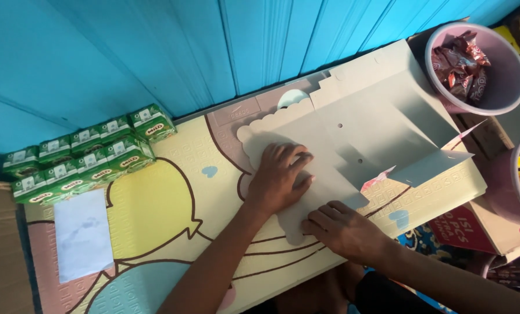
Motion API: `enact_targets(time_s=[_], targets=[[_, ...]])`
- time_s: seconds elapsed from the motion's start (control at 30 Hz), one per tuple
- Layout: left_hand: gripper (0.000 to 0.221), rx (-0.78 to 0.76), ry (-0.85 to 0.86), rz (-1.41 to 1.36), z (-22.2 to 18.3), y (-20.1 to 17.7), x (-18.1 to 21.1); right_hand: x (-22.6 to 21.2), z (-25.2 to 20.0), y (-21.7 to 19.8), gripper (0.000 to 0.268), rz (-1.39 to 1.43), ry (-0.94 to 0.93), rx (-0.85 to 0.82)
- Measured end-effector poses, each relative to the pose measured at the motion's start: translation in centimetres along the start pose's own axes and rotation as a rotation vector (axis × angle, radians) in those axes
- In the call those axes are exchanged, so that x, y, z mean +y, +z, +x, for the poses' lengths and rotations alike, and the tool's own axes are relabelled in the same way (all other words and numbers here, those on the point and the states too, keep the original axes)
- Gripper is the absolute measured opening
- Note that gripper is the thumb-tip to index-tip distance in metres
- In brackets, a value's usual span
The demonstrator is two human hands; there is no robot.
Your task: The person sits on the floor at a low table and folds a flat die-cut cardboard box, pressing the flaps and creases to shape it. They then apply a strip of pink decorative tape along the box edge and press the box flat.
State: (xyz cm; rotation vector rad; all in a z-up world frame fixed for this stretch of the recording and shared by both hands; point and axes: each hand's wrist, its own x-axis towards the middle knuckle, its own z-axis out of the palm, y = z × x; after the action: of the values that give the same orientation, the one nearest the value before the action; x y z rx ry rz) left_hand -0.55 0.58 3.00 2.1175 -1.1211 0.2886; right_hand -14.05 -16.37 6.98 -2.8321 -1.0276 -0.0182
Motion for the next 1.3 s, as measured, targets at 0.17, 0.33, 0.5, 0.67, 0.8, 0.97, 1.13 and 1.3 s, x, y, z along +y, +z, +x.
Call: enact_targets(time_s=[0.17,0.33,0.5,0.67,0.8,0.97,1.13,1.3], targets=[[0.040,-0.012,-0.009,0.023,0.1,0.0,0.1,0.4,-0.5,0.1,0.030,-0.006,0.007,0.001],[0.040,0.015,0.005,0.016,0.3,-0.4,0.3,0.5,-0.4,-0.3,0.030,0.035,0.015,-0.041],[0.038,0.011,0.011,0.006,0.5,-0.7,0.6,0.7,-0.5,-0.3,0.028,0.055,0.026,-0.059],[0.039,-0.002,0.018,0.021,0.5,-0.5,0.4,1.0,-0.5,-0.9,0.022,0.040,0.017,-0.052],[0.039,-0.006,0.024,0.037,0.5,-0.5,0.4,1.4,-1.0,-0.2,0.023,0.017,-0.031,-0.031],[0.038,-0.018,0.013,0.019,0.5,-0.7,0.5,1.5,-1.0,-1.0,0.021,0.019,-0.017,0.010],[0.038,-0.017,0.011,0.019,0.6,-0.7,0.5,2.2,-2.0,0.1,0.028,-0.015,-0.060,-0.020],[0.037,-0.020,0.019,0.030,0.6,-0.6,0.5,2.4,-1.8,-1.0,0.020,-0.033,-0.038,0.028]])
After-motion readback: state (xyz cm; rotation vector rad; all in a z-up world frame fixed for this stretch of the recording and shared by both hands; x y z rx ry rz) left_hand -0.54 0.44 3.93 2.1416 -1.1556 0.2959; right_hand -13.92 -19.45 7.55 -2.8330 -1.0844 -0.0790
